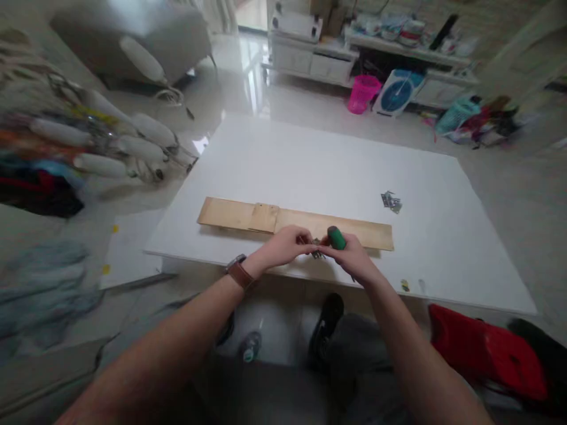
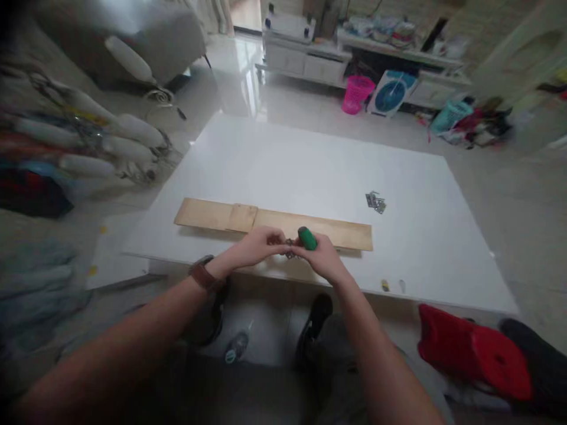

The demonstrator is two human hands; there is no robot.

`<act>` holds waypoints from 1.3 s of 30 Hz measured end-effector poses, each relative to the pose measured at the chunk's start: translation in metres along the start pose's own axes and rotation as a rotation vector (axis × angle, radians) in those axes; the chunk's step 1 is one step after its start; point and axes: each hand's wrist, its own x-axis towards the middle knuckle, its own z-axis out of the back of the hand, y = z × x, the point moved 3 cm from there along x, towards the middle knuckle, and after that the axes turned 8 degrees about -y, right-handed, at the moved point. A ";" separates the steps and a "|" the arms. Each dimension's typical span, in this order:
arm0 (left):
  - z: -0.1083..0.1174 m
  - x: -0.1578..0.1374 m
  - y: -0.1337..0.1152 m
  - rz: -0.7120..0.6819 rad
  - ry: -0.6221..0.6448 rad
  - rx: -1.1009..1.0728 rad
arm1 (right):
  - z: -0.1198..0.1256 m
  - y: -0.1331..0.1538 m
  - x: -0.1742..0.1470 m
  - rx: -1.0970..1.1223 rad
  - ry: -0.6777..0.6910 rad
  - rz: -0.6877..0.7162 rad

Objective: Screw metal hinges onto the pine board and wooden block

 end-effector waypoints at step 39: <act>0.029 0.006 0.003 0.084 -0.391 -0.197 | 0.038 0.015 -0.008 -0.143 -0.832 0.164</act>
